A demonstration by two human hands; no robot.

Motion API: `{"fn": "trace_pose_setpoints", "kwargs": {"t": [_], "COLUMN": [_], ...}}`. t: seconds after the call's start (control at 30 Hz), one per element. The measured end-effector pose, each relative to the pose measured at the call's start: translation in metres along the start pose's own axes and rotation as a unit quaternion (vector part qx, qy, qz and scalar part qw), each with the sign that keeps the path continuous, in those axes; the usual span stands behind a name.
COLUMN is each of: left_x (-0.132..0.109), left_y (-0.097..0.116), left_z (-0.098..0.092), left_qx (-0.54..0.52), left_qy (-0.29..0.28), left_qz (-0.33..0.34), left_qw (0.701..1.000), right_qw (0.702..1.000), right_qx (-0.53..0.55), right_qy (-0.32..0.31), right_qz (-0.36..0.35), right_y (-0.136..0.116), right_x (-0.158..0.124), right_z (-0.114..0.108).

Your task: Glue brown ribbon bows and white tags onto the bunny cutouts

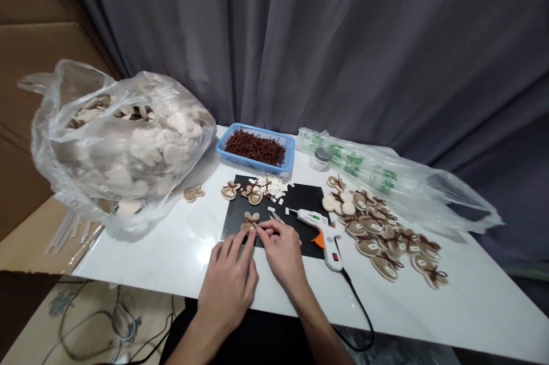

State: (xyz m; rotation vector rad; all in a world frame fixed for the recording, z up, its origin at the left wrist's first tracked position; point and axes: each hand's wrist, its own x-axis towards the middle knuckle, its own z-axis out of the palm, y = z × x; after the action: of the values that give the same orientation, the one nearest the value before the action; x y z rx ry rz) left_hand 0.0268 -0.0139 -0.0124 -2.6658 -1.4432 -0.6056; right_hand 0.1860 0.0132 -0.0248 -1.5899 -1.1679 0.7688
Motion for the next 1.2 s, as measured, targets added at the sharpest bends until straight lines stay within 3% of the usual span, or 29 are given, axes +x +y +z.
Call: {"fn": "trace_pose_setpoints", "kwargs": {"t": [1.2], "left_x": [0.0002], "left_y": [-0.0021], "left_z": [0.004], "left_qx": [0.004], "left_qy": [0.011], "left_qz": [0.002], "left_qw": [1.0], "right_qw": [1.0], "right_qx": [0.016], "right_qy": [-0.012], "right_qz": [0.009], "right_y": [0.0045], "right_x": [0.001], "right_z": [0.0027]}}
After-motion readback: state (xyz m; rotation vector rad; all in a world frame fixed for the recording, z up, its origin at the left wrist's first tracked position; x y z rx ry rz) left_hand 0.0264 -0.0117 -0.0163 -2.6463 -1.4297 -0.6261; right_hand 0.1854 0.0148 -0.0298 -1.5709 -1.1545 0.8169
